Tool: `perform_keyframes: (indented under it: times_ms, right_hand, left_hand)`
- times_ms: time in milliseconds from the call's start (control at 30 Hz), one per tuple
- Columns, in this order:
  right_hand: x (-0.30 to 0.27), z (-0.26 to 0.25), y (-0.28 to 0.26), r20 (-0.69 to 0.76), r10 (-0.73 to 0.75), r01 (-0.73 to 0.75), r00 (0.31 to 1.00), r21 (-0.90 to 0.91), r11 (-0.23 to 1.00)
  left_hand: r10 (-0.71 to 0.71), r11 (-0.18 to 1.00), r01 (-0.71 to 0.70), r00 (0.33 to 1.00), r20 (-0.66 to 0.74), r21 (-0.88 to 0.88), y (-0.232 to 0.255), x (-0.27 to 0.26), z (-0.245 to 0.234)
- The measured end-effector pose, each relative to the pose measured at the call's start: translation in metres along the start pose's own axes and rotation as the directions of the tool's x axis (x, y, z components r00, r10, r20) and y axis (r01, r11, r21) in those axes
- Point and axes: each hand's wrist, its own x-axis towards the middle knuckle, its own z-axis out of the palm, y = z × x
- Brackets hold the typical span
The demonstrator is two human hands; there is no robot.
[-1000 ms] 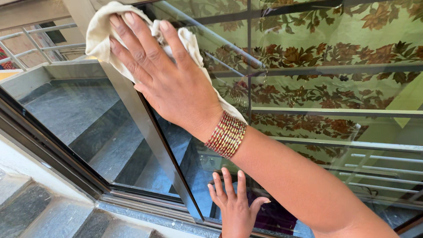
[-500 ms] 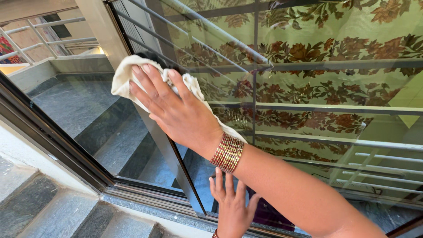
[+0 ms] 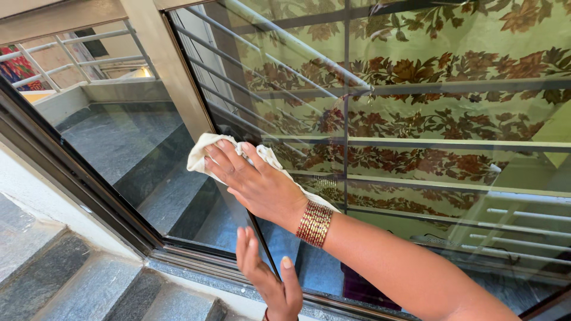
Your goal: The person wipes a glass window pane with a white cloth, moving the cloth in circular and sweeping motions across the surface. The person uses both hands to hold the cloth and apply pressure while cleaning different sections of the window.
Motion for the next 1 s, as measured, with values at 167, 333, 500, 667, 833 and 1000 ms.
perform_keyframes:
  times_ms: [167,333,500,667,833,1000]
  right_hand:
    - [-0.011,-0.003,-0.004,-0.014,-0.008,0.008,1.000,0.016,1.000]
    - [-0.018,-0.020,0.005,-0.036,-0.027,0.029,0.999,0.036,0.999]
    - [-0.027,-0.043,0.031,-0.020,-0.068,0.070,0.997,0.438,0.896]
    - [-0.065,-0.062,0.063,-0.037,0.001,0.021,0.999,0.586,0.810]
    - [-0.134,-0.082,0.096,-0.019,0.302,-0.250,0.953,0.514,0.821]
    - [-0.212,-0.083,0.120,-0.072,0.572,-0.568,0.817,0.072,0.820]
  left_hand:
    - [0.014,0.996,-0.007,0.997,0.074,-0.085,0.017,0.048,0.001]
    - [-0.015,0.982,0.038,0.992,0.126,-0.183,0.022,0.078,0.011]
    - [-0.100,0.950,0.134,0.986,0.132,-0.284,0.023,0.081,0.018]
    - [-0.034,0.987,0.057,0.987,0.157,-0.148,0.003,0.077,0.038]
    - [-0.015,0.957,-0.026,0.990,0.141,0.288,-0.005,0.070,0.064]
    - [0.066,0.900,-0.071,0.997,0.027,0.430,-0.015,0.078,0.083]
